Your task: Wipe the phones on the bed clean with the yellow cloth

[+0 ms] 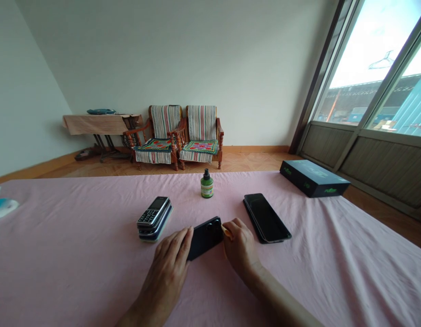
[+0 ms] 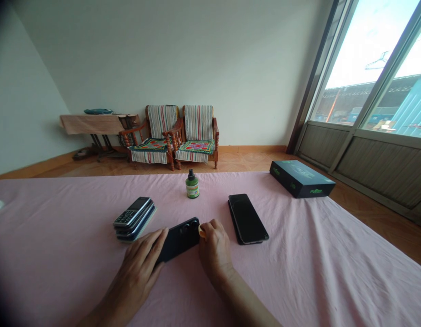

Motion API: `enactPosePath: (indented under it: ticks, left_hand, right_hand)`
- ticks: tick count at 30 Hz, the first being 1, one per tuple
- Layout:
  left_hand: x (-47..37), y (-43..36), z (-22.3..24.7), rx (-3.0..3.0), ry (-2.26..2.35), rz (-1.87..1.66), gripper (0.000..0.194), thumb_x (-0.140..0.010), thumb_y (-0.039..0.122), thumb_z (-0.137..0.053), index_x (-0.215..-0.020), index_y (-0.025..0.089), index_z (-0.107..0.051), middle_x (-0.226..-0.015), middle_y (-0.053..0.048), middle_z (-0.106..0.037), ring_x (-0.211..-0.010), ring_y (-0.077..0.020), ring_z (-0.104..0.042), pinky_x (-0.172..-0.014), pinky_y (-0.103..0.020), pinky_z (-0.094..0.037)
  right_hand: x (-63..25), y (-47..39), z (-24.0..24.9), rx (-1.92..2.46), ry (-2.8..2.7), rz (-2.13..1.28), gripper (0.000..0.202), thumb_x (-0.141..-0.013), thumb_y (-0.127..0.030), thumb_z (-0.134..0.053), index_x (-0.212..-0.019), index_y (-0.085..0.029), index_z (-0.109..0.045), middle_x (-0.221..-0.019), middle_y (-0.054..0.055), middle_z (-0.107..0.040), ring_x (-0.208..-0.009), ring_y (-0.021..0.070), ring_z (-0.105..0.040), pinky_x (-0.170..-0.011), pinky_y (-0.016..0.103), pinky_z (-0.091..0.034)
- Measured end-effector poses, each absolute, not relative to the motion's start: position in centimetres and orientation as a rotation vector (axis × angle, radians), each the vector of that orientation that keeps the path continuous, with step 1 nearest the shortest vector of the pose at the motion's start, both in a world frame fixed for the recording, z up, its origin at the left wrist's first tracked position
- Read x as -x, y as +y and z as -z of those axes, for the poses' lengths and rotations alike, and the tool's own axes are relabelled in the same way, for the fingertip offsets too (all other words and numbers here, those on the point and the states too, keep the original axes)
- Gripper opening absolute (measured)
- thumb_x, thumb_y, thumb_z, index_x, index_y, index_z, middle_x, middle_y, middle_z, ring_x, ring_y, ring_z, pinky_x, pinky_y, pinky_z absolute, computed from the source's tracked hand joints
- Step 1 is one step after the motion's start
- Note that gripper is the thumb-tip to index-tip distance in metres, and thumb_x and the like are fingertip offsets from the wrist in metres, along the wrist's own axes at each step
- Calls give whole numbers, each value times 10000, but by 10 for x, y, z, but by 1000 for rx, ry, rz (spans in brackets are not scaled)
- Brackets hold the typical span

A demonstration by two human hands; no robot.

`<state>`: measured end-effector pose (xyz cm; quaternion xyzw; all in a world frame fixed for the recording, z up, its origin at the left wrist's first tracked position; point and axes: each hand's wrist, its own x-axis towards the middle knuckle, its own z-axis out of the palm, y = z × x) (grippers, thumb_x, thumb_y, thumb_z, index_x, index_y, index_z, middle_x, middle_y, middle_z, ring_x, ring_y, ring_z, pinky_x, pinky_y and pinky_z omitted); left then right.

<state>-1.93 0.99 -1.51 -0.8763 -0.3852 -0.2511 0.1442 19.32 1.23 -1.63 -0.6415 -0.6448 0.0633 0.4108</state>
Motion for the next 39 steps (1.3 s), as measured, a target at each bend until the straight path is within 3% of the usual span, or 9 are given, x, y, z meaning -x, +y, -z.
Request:
enactPosePath:
  ticks: [6,13,20,32,39]
  left_hand:
    - [19,7,12,2500,-1083,721,588,-876,75,-384,-1451,155,-292,-1331,-136,-487,-1189,-275,-468,-1002,-443,-372]
    - [21,8,15,2449,-1065,669,583,-873,65,-425,-1441,128,-312,-1324,-142,-501,-1191,-283,-466,-1018,-442,-327]
    - [21,9,12,2513,-1076,748,561,-906,108,-457,-1446,132,-306,-1302,-150,-495,-1190,-300,-453,-1004,-449,-325]
    - [24,15,12,2613,-1162,847,797,-799,114,-629,-1481,188,-224,-1322,-144,-466,-1225,-333,-430,-1021,-498,-370]
    - [26,18,23,2747,-1305,814,934,-661,-15,-667,-1455,292,-283,-1335,-64,-505,-1201,-281,-507,-1001,-444,-474]
  right_hand:
    - [-195,14,22,1652,-1642,-247,271,-735,19,-465,-561,-169,-551,-653,10,-517,-610,127,-498,-563,232,-279]
    - [-202,19,24,1661,-1580,-434,212,-701,-22,-499,-544,-163,-514,-644,4,-521,-601,125,-498,-558,233,-273]
    - [-213,19,13,1590,-1509,-706,107,-696,-152,-560,-590,-166,-574,-581,-6,-544,-592,139,-509,-530,226,-294]
    - [-214,14,-1,1385,-1385,-1100,147,-714,-285,-560,-638,-162,-537,-556,-45,-437,-511,93,-419,-468,206,-298]
    - [-203,9,-6,1377,-1247,-1203,277,-714,-396,-590,-603,-156,-506,-540,-41,-443,-476,78,-401,-445,205,-278]
